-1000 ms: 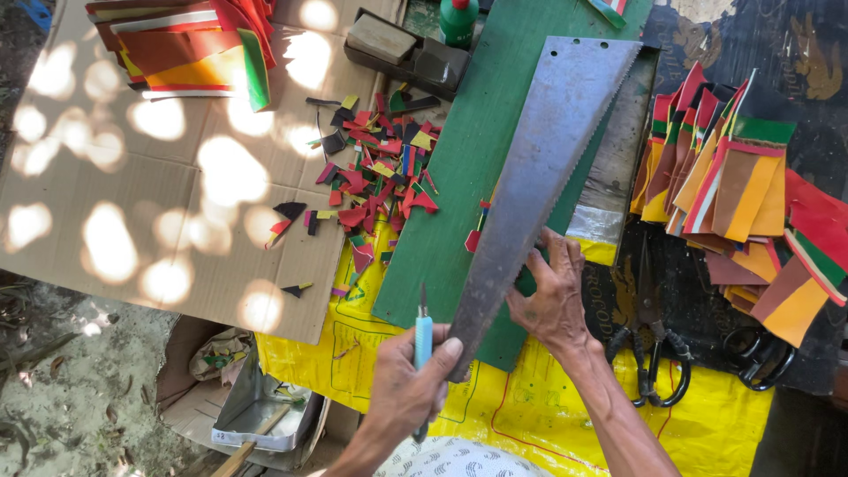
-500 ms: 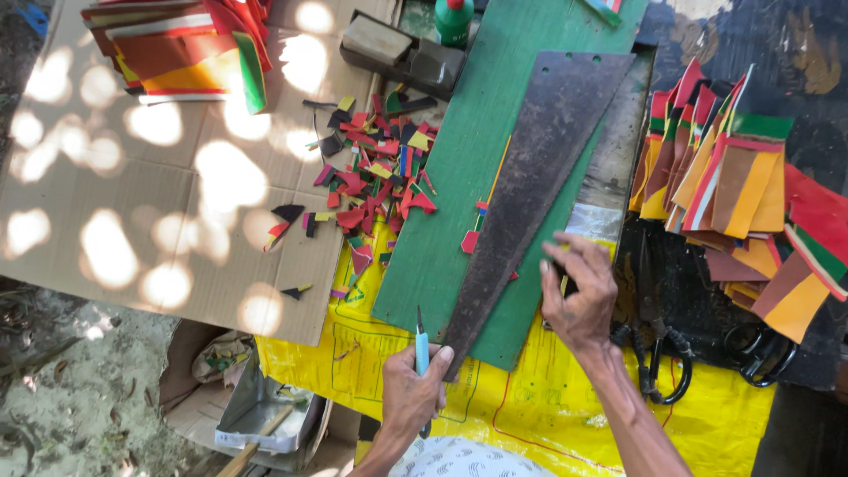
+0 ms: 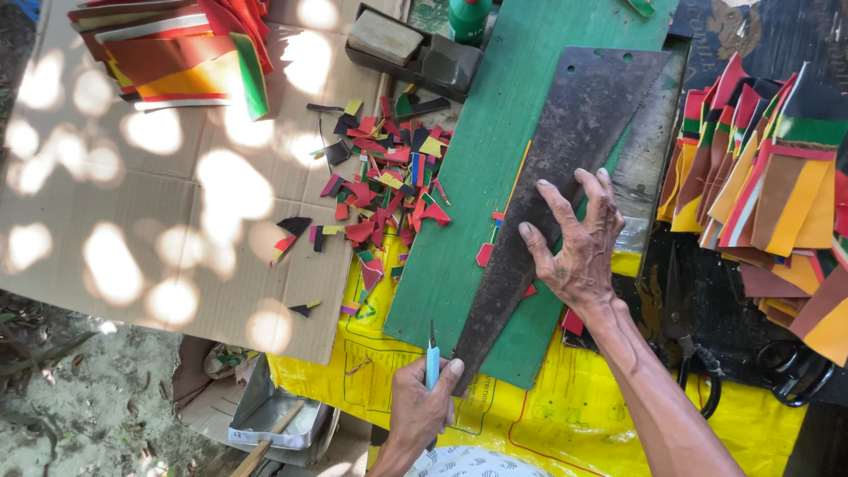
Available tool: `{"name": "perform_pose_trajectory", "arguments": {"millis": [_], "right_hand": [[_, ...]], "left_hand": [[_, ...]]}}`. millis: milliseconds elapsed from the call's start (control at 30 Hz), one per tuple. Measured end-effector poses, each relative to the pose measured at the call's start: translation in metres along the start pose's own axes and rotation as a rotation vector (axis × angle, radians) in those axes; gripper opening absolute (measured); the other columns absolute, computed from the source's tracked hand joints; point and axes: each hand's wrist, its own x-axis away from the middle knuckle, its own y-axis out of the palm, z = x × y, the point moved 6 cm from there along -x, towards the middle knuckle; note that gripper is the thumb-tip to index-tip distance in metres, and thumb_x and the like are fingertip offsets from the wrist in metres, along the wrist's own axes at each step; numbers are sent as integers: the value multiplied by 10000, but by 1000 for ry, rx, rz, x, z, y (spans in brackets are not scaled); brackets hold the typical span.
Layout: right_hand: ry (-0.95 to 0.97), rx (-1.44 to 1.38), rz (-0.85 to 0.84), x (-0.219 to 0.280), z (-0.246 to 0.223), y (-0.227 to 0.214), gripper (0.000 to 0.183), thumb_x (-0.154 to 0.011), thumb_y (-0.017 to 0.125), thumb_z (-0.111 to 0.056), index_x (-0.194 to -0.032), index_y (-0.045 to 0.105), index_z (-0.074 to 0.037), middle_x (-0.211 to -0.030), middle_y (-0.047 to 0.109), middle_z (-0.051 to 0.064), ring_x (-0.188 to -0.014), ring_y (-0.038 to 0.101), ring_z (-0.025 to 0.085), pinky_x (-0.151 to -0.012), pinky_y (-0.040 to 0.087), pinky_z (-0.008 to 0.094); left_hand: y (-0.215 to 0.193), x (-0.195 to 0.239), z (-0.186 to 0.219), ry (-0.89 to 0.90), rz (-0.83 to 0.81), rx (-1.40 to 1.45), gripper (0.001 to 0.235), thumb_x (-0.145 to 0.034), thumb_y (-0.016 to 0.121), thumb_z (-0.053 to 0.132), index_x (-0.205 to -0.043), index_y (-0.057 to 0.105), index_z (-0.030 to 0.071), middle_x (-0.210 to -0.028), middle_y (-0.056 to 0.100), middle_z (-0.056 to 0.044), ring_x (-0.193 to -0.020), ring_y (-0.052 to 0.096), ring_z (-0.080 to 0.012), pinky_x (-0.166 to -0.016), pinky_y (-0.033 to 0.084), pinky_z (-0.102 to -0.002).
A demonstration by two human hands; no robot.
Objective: The person uses a utility knife and a metal saw blade as a straightedge to cut small rectangular pieces of multicolored paper on a green cutting board. They repeatedly align the blade, cut along its edge, and stack the finished pieces on the table.
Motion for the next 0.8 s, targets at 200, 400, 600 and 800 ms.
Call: {"name": "perform_pose_trajectory", "arguments": {"millis": [200, 400, 600, 800], "right_hand": [[5, -7, -21, -3, 2, 3, 551, -1001, 682, -447, -1482, 572, -201, -1584, 336, 201, -1559, 214, 445, -1204, 221, 617], [8, -2, -18, -5, -1, 2, 558, -992, 677, -427, -1481, 565, -182, -1593, 330, 208, -1559, 211, 453, -1207, 228, 607], [10, -5, -18, -7, -2, 1, 571, -980, 685, -417, -1484, 558, -181, -1590, 327, 208, -1553, 215, 447, -1206, 224, 605], [3, 3, -22, -6, -1, 3, 573, -983, 685, -404, -1495, 544, -189, -1604, 320, 207, -1560, 211, 443, -1212, 222, 606]], "left_hand": [[1, -6, -3, -26, -29, 38, 287, -923, 725, 230, -884, 673, -50, -592, 681, -62, -339, 523, -101, -305, 374, -277], [0, -7, -12, -71, -27, 71, 296, -922, 734, 241, -864, 692, -46, -592, 700, -45, -334, 506, -103, -302, 357, -283], [-1, -10, -18, -117, -12, 19, 330, -919, 751, 273, -850, 703, -47, -447, 534, -53, -305, 481, -114, -296, 335, -285], [-1, -10, -18, -99, -11, 30, 324, -916, 755, 265, -849, 707, -48, -449, 540, -50, -306, 495, -115, -291, 334, -289]]}}
